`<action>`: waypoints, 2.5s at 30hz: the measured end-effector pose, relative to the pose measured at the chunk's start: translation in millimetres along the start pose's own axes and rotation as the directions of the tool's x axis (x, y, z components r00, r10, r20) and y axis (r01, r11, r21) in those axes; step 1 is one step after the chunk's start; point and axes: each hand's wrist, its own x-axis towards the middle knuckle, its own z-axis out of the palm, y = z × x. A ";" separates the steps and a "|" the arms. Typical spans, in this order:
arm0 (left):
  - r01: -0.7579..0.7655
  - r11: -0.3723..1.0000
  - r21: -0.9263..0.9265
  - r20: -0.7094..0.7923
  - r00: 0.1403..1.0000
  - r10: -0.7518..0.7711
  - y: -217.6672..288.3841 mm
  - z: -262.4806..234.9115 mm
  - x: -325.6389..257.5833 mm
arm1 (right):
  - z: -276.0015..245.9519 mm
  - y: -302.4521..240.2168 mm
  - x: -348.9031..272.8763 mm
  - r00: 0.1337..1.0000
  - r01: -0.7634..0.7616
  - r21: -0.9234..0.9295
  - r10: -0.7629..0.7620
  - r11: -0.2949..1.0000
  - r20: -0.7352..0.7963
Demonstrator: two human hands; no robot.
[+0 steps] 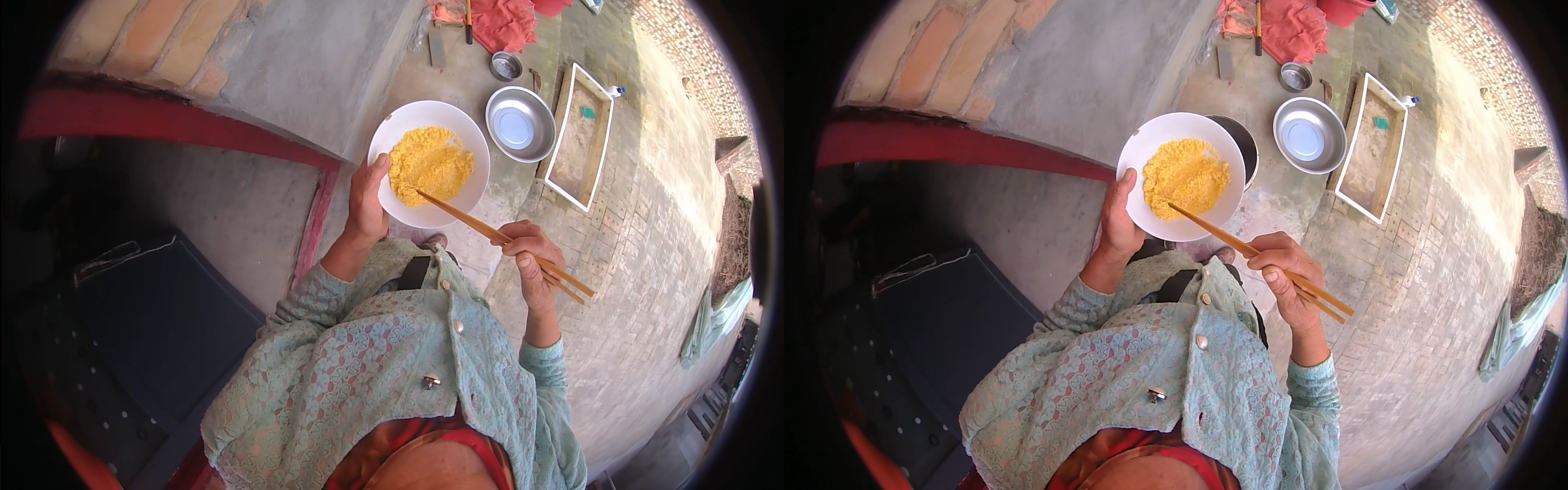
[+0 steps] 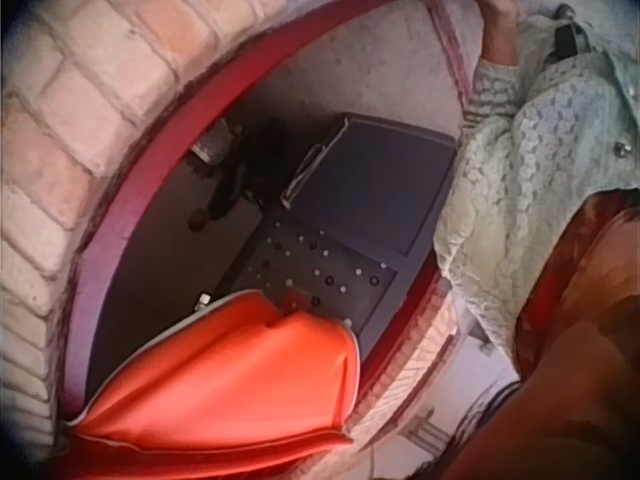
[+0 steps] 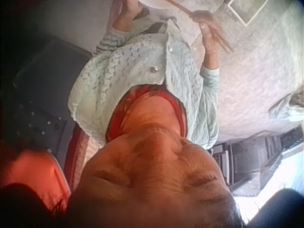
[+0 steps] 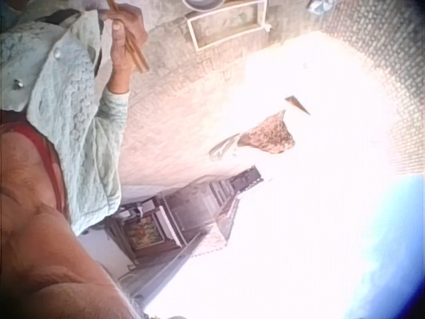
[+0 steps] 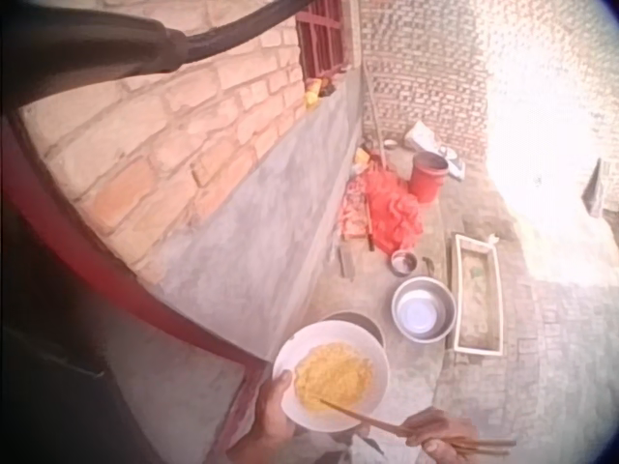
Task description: The person holds a white bowl containing a yellow liquid and stirs it with chopsticks. The mixture gradually thickens into a yellow solid. The person walks from an indoor area to an outdoor patio while continuing to stir, then returns indoors.
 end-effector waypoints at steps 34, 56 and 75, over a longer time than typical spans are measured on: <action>-0.015 0.999 -0.048 -0.012 1.000 0.014 9.3 13.7 -6.8 | -13.0 14.3 -10.9 0.982 0.052 0.125 -0.029 0.991 -0.184; 0.000 0.999 -0.052 0.017 1.000 0.001 12.8 14.3 -15.4 | 2.7 46.1 -25.4 0.921 -0.048 0.736 0.315 0.676 -0.230; -0.007 0.999 -0.042 0.024 1.000 0.008 11.9 19.4 -21.0 | -12.6 44.8 -20.5 0.894 0.035 0.679 0.280 0.734 -0.349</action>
